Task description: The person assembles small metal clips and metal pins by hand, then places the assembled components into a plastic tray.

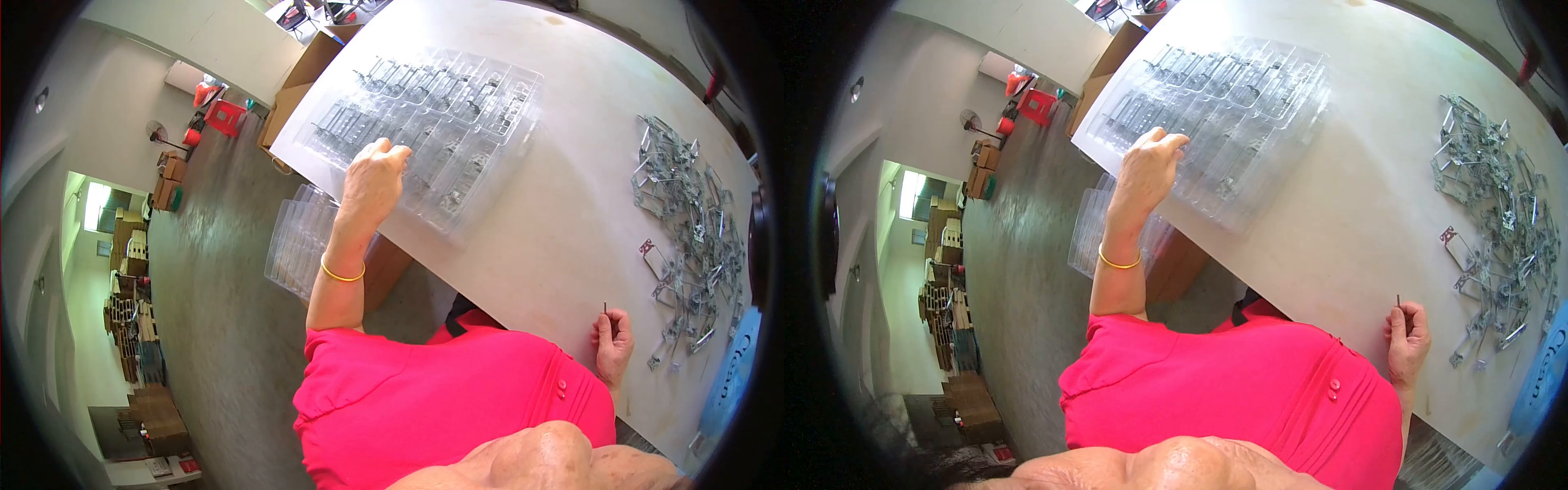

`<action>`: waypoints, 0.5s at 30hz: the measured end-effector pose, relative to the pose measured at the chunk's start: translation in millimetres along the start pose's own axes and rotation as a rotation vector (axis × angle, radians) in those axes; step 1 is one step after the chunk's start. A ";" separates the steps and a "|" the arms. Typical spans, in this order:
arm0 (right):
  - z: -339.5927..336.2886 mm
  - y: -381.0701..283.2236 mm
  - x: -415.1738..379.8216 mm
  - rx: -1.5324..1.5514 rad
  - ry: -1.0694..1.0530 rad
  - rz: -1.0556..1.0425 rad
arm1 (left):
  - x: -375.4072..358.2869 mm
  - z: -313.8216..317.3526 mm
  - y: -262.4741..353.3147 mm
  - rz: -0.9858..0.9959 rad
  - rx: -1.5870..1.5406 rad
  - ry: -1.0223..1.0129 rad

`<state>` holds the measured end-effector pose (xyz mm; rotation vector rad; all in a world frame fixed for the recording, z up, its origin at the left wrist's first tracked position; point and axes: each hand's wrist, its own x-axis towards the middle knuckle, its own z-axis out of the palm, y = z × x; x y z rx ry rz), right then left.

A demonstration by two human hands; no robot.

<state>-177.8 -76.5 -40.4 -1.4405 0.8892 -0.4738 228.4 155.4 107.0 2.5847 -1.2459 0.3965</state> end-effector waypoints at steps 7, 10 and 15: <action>-0.7 3.7 1.2 0.021 0.003 0.015 | 3.3 9.0 -10.0 0.017 -0.020 -0.029; -0.8 2.6 0.6 0.011 0.007 0.013 | 3.2 8.1 -9.1 0.005 -0.013 -0.053; -1.5 4.6 1.6 0.049 0.002 0.045 | 2.7 -3.3 -4.7 -0.060 -0.055 -0.009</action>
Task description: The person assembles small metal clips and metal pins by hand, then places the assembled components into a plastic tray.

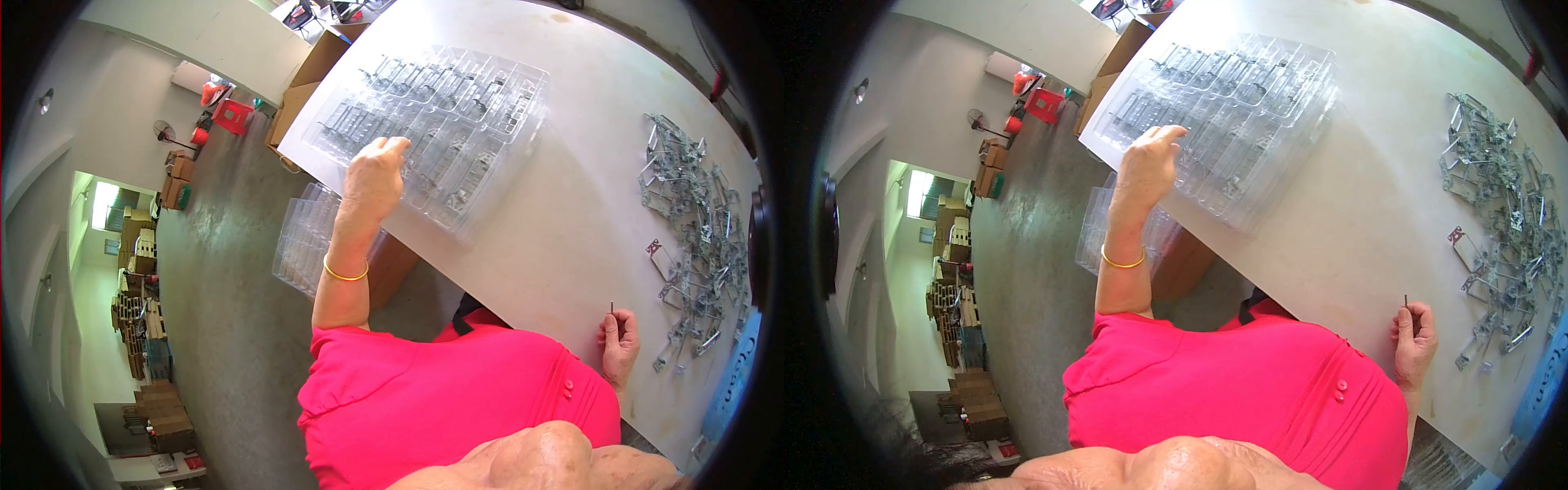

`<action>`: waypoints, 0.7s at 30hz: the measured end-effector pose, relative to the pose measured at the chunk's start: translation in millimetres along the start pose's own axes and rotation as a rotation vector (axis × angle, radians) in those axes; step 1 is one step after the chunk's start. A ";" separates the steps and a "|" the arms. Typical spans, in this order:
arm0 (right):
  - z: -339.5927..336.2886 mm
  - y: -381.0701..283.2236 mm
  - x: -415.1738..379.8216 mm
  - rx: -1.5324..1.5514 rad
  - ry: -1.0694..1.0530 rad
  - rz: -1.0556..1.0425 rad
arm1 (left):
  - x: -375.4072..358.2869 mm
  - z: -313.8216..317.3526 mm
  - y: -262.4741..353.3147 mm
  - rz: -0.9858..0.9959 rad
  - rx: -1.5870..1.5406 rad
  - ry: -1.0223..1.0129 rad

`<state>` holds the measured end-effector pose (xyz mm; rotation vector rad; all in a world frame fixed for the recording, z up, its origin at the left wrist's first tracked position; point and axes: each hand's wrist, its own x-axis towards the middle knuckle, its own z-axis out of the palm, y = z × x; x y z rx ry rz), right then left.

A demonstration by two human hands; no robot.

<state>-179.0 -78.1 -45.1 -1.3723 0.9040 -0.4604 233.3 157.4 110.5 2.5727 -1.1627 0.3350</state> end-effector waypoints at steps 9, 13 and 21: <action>2.2 -1.2 1.1 -0.002 0.009 0.006 | 4.1 -17.7 -47.3 -0.113 0.231 0.071; -1.5 1.3 2.3 -0.031 -0.010 -0.023 | 5.0 -10.2 -49.9 -0.143 0.196 -0.021; 1.4 -1.3 -0.3 -0.015 0.011 -0.008 | 7.0 -13.1 -62.3 -0.229 0.242 0.085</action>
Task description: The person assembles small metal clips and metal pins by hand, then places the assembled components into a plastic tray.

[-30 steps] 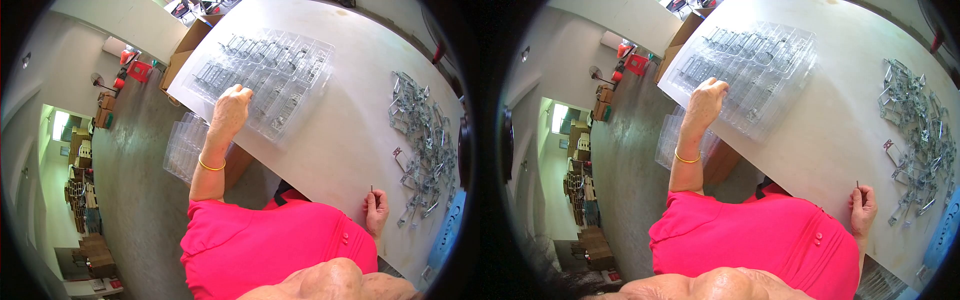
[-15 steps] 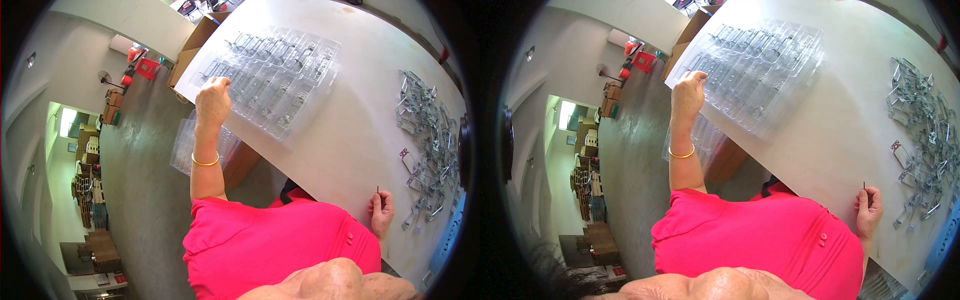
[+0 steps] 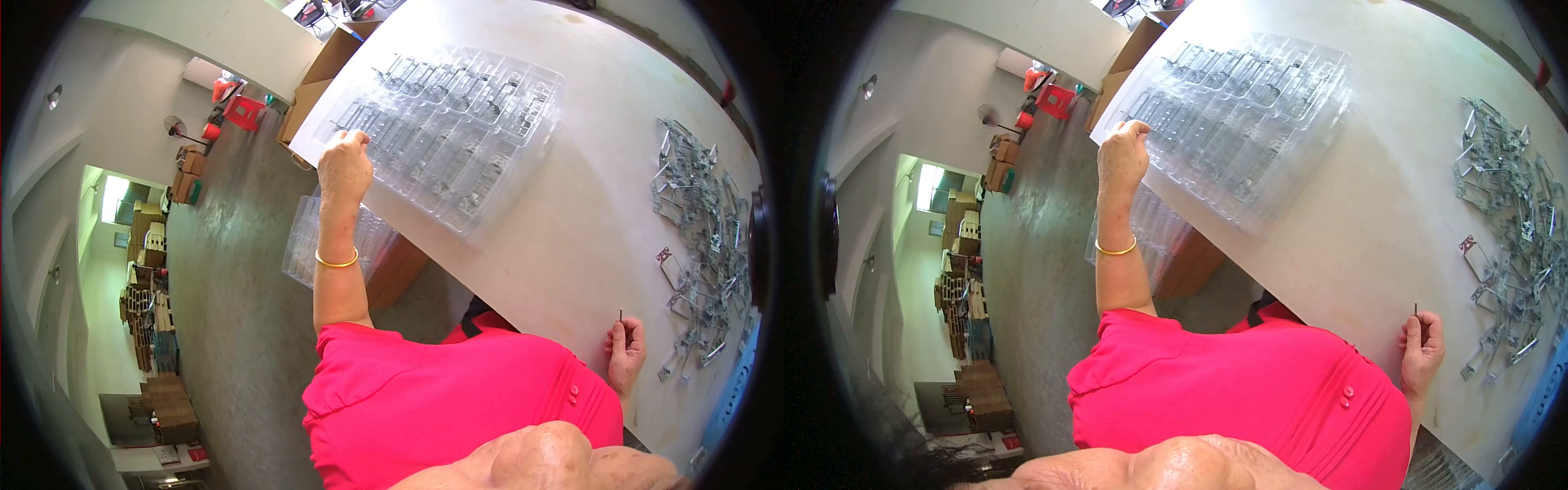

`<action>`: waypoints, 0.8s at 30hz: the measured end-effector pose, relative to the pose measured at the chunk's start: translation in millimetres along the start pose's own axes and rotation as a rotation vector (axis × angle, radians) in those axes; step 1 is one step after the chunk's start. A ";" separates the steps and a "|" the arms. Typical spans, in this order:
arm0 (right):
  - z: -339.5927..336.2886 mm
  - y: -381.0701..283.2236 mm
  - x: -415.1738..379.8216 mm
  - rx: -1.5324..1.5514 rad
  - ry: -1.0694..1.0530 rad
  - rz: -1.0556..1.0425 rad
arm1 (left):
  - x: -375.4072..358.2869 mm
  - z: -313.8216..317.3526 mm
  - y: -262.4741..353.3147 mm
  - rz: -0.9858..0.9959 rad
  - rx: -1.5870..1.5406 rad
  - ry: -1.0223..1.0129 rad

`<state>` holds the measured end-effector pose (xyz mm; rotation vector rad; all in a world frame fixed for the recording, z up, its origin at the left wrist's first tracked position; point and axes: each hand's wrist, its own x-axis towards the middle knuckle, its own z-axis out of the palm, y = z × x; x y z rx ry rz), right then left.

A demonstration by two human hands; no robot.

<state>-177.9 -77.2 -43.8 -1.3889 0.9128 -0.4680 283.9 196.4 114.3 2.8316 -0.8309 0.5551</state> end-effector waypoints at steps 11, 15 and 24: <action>-0.7 0.6 0.7 -0.043 0.002 -0.025 | -5.1 -2.4 1.1 0.032 0.073 0.343; 2.2 -0.2 3.6 -0.026 -0.002 0.017 | -27.1 -33.0 49.7 0.176 -0.013 0.516; -1.1 -17.7 -14.4 0.025 0.016 0.015 | -112.9 -6.7 225.1 0.597 -0.758 0.211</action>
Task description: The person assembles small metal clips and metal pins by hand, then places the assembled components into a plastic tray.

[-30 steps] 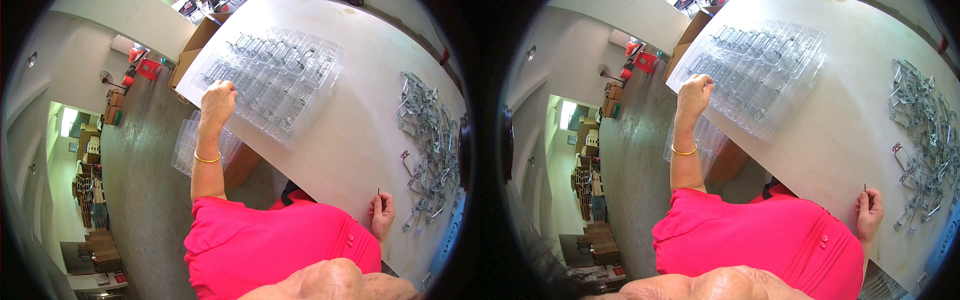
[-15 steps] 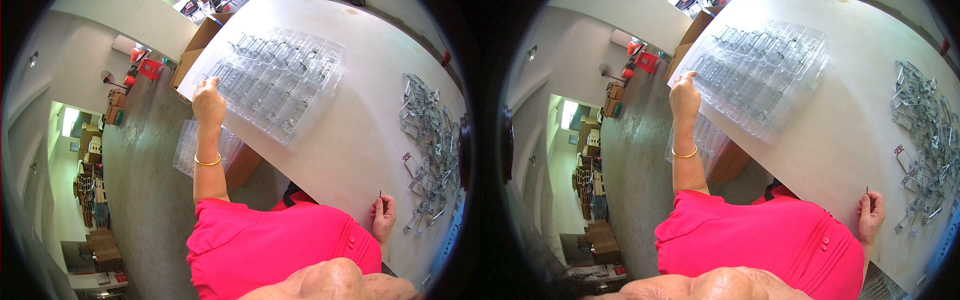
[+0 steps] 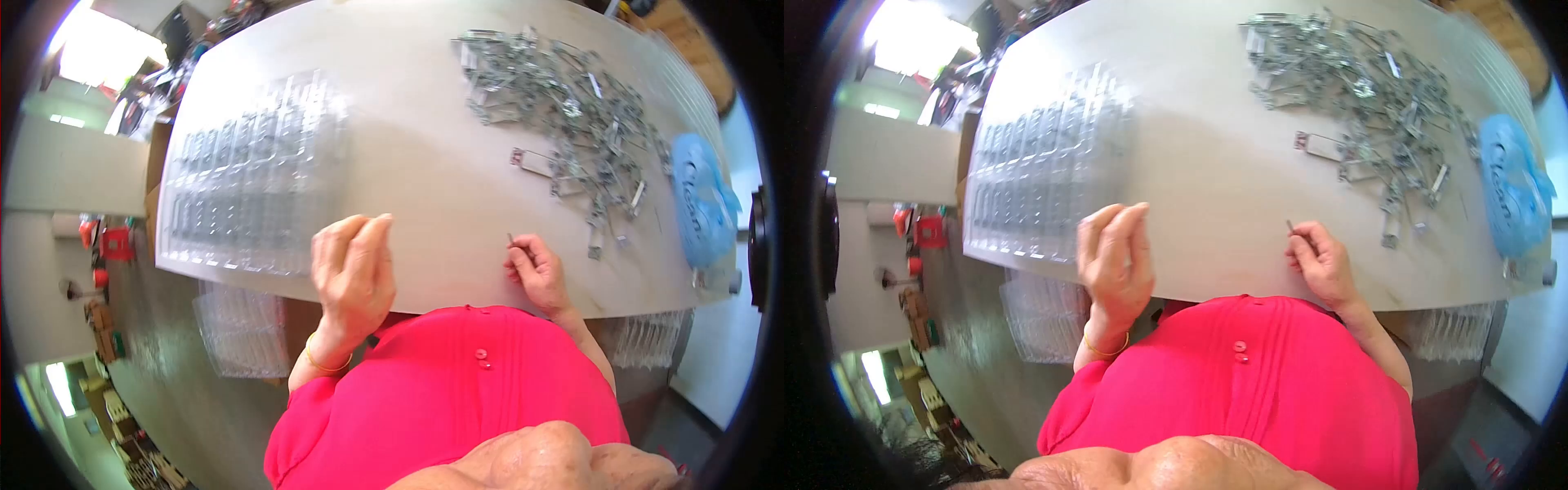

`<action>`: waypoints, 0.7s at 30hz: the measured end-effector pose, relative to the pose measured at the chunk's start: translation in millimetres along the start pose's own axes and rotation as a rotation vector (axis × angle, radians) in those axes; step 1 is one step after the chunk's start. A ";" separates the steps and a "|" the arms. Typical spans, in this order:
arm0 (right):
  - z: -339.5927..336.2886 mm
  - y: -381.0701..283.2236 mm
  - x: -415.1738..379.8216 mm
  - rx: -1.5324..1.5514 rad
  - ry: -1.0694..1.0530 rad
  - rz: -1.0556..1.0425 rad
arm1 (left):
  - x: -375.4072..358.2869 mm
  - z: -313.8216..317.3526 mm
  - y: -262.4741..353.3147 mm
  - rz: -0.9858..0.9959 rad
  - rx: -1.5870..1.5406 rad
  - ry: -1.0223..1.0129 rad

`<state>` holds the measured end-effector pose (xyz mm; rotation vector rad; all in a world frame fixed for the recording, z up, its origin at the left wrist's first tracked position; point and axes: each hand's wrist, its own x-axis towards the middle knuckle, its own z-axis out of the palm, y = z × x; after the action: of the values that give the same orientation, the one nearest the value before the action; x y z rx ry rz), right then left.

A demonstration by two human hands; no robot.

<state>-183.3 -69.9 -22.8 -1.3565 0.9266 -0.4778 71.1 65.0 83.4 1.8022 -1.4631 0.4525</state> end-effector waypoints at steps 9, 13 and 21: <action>-19.3 14.9 -20.0 0.011 -0.020 0.058 | 38.9 175.1 18.2 0.077 -0.330 -0.328; -21.5 21.4 -15.6 0.130 -0.055 0.043 | 56.5 259.6 20.7 0.169 -0.066 -0.457; -14.9 16.0 -14.1 0.132 -0.011 0.063 | 54.2 250.6 8.8 0.027 -0.315 -0.501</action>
<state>-206.6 -65.1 -33.3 -1.2065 0.9104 -0.4745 32.0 -156.6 -39.7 1.7067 -1.7754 -0.2315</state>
